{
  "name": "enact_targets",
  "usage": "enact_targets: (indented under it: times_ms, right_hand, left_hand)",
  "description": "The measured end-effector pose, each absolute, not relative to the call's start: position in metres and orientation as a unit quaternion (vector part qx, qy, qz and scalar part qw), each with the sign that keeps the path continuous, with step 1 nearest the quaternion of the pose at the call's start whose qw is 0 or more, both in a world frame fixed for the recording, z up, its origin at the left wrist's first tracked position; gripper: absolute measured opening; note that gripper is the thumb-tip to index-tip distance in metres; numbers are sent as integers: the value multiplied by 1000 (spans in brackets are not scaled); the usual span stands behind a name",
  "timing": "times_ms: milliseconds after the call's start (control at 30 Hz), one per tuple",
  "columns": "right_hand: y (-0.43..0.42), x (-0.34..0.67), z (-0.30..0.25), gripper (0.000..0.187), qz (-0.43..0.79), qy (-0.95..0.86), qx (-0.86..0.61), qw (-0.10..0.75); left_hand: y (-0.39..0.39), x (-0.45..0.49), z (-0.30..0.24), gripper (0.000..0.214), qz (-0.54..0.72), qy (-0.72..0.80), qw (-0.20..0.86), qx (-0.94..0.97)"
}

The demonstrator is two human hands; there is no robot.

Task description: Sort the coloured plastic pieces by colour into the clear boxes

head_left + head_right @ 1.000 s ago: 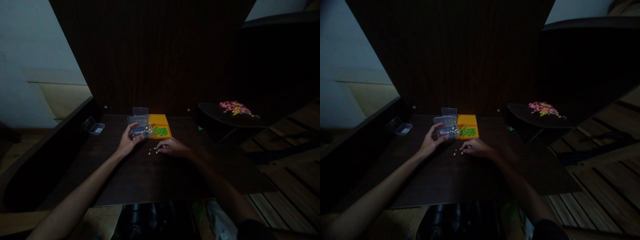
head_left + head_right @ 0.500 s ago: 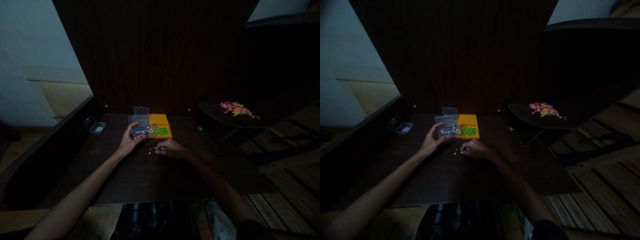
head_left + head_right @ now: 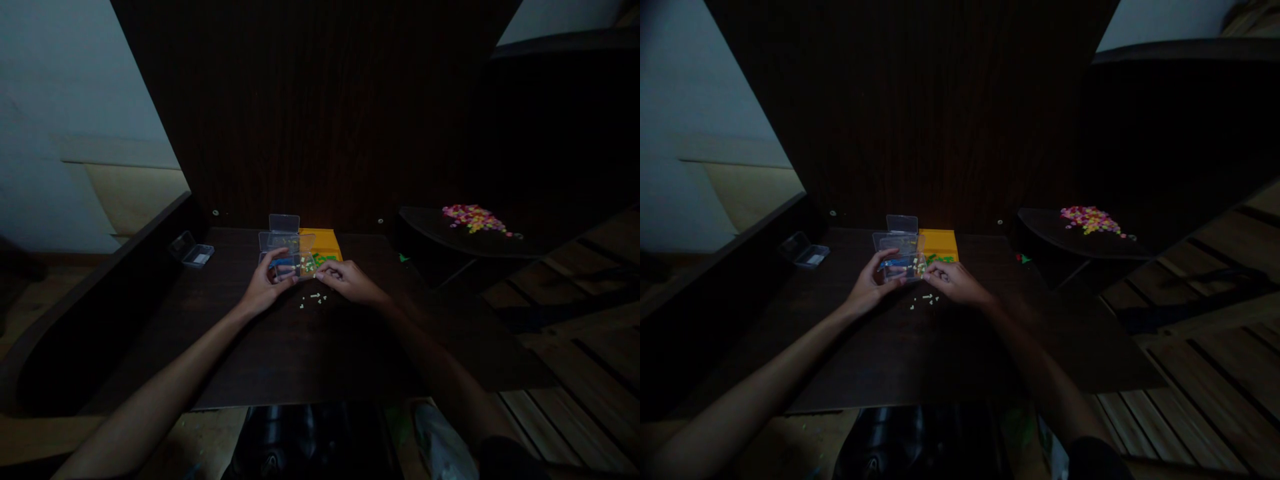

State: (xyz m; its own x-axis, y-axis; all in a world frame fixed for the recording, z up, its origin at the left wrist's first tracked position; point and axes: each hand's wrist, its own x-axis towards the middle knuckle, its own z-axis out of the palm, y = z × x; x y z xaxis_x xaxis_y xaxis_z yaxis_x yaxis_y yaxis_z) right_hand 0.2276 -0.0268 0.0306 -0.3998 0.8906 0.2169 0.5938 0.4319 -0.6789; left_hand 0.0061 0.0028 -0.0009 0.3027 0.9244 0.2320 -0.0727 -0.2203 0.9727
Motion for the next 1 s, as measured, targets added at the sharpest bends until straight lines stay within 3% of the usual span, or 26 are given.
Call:
enact_targets:
  times_ms: [233, 500, 833, 1000]
  right_hand:
    - [-11, 202, 54, 20, 135, -865, -447, 185]
    - [1, 179, 64, 28, 25, -902, -428, 56]
    - [0, 174, 59, 24, -18, -913, -406, 19]
    - [1, 178, 61, 23, -9, -908, -415, 59]
  left_hand:
    - [1, 7, -2, 63, 457, 310, 556, 622]
    - [-2, 6, 2, 62, 436, 303, 565, 632]
    - [-2, 7, 0, 64, 432, 285, 582, 627]
    - [-2, 7, -1, 65, 430, 285, 589, 623]
